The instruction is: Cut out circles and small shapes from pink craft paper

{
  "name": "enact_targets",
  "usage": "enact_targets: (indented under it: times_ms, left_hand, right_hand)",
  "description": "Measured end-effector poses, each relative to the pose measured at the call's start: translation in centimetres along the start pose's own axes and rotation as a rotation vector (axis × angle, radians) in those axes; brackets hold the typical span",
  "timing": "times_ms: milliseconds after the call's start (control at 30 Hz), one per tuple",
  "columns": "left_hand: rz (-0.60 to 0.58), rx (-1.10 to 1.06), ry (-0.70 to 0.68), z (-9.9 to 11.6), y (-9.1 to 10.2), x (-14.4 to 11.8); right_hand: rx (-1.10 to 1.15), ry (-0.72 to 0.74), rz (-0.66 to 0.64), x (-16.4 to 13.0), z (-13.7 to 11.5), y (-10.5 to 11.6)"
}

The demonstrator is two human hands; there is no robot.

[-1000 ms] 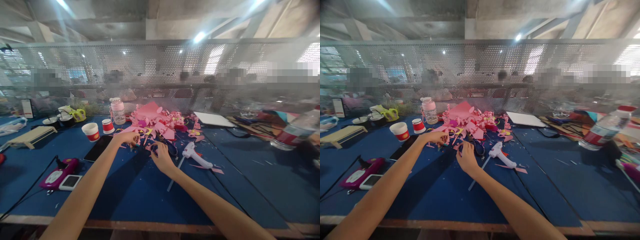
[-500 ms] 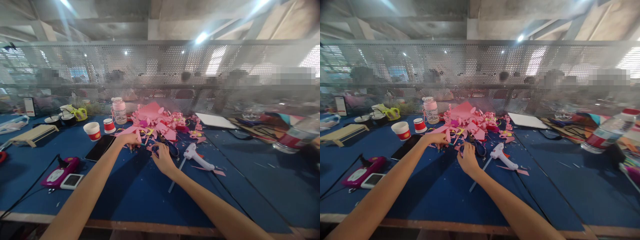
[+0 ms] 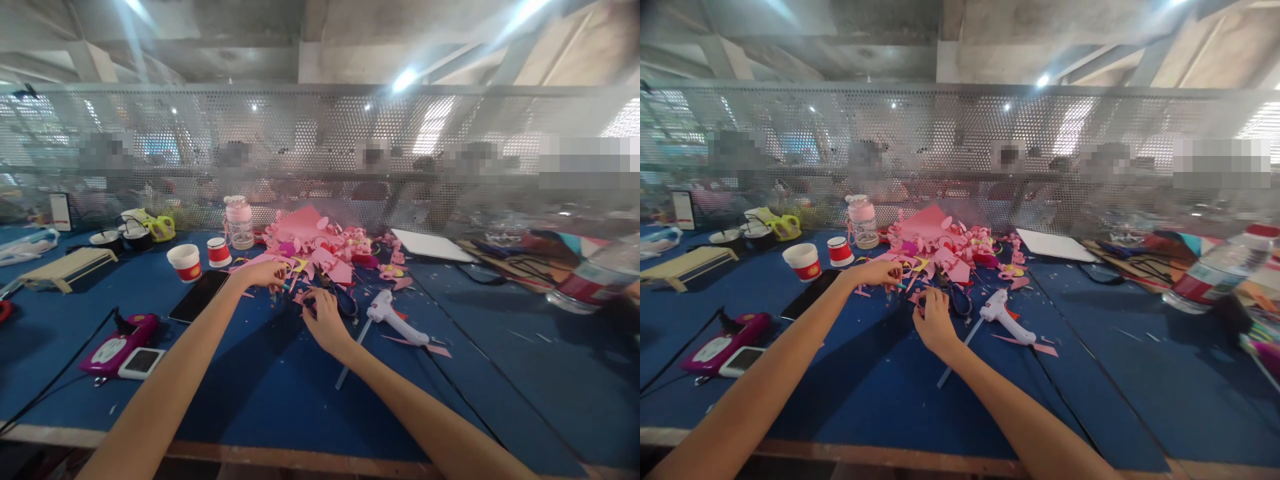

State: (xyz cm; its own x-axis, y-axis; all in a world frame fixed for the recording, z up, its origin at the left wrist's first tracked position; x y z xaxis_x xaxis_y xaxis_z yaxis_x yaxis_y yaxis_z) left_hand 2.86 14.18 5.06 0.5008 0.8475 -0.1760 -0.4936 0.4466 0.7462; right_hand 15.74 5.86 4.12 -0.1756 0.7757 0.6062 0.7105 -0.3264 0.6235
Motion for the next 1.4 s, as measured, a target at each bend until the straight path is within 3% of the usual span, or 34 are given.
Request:
enact_targets:
  times_ms: [133,300,1000,1200,1300,1400]
  left_hand:
    - [0.077,-0.248,-0.224,1.9,2.3,-0.5]
    - [0.05,-0.54,-0.375,3.4,3.0,-1.2]
    - [0.16,-0.609,-0.346,3.7,3.6,-1.7]
    - [0.252,-0.757,-0.349,4.1,2.5,-1.1]
    - [0.33,-0.888,-0.431,5.2,1.0,-1.3]
    - [0.437,-1.032,-0.429,5.4,-1.0,-1.9]
  right_hand:
    - [-0.002,-0.028,0.007,0.0,0.2,0.0]
    - [-0.008,-0.009,0.01,0.0,0.3,0.0]
    - [0.065,-0.025,0.03,0.1,-0.5,0.8]
    - [0.178,-0.04,0.162,0.5,-1.1,3.1]
    - [0.213,-0.022,0.213,0.7,-1.2,3.9]
    - [0.204,0.071,0.224,0.8,-1.6,4.2]
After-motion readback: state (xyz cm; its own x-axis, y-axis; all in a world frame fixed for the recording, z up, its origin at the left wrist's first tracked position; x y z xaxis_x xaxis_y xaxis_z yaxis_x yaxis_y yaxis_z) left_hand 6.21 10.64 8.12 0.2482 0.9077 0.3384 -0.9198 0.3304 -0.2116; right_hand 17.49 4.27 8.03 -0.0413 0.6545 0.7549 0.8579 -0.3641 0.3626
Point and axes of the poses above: each hand's wrist, its own x-axis towards the middle knuckle, its own y-axis out of the back of the hand, z = x × y, the point moved 8 cm from there along x, towards the middle knuckle, and after that the axes turned 4 degrees about z, right-handed, at the moved point
